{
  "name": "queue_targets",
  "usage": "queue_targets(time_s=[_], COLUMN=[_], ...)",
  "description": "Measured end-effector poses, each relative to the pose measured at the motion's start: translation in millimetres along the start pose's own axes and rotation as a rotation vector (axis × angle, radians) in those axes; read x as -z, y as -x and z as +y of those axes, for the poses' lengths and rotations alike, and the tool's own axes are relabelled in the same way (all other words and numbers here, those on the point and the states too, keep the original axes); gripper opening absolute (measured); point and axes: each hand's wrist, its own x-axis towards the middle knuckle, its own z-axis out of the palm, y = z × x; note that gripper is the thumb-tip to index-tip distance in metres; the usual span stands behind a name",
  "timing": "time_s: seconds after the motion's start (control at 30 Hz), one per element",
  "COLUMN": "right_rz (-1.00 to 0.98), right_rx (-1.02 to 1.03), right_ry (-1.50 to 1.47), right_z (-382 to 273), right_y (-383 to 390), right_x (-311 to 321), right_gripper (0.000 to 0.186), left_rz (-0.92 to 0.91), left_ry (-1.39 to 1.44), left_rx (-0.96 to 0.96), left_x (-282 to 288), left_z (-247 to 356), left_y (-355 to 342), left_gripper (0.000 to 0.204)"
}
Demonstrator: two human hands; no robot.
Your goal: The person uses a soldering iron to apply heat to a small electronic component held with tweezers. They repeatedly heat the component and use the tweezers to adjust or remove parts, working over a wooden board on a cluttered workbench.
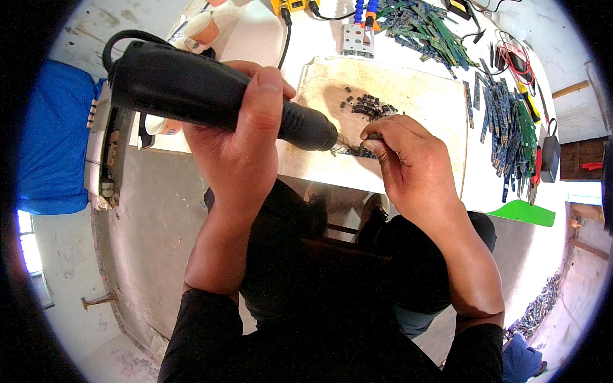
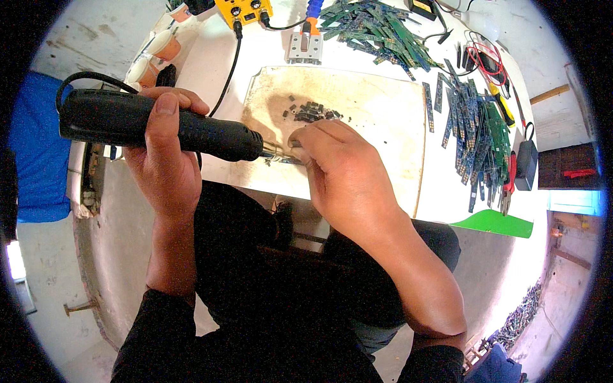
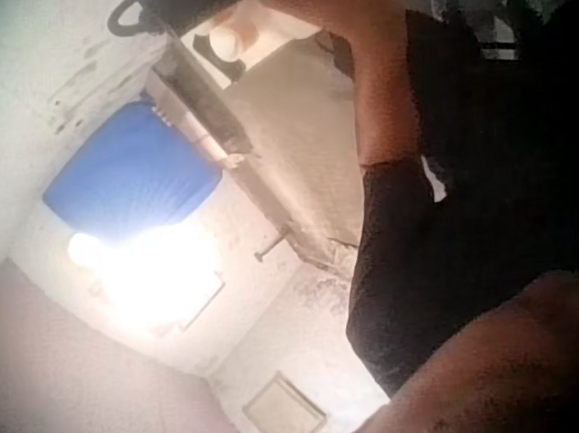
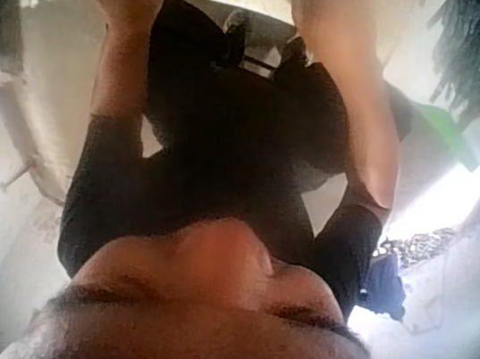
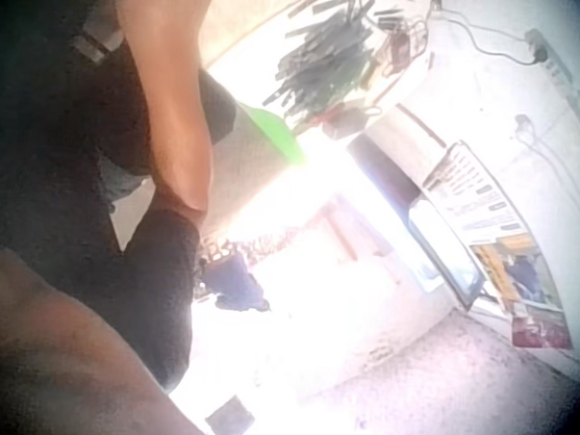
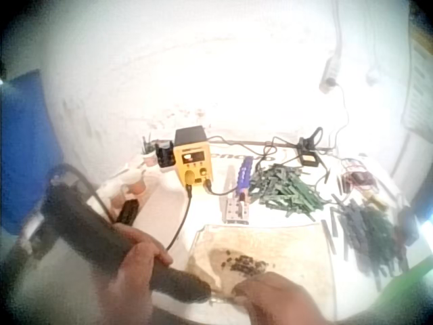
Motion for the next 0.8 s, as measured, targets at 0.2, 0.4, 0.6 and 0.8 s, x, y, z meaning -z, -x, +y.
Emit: queue_targets(time_s=[0.2, 0.4, 0.6, 0.8], right_rz=[-0.012, -0.023, -0.006, 0.007], right_rx=[-0.003, -0.021, -0.007, 0.002], right_ry=[-0.013, -0.039, -0.042, -0.055], right_z=[-0.3, -0.1, 0.6, 1.0], right_y=[0.1, 0.6, 0.9, 0.5], right_x=[0.6, 0.3, -0.1, -0.6], right_gripper=[0.022, 0.026, 0.027, 0.027], left_rz=[-0.004, -0.004, -0.008, -0.005], left_ry=[0.005, 0.003, -0.007, -0.003], left_rx=[-0.013, -0.016, -0.019, -0.014], left_x=[1.1, 0.7, 1.5, 0.9], left_z=[-0.6, -0.5, -1.8, 0.0], left_y=[-0.5, 0.0, -0.4, -0.1], left_gripper=[0.009, 0.009, 0.008, 0.008])
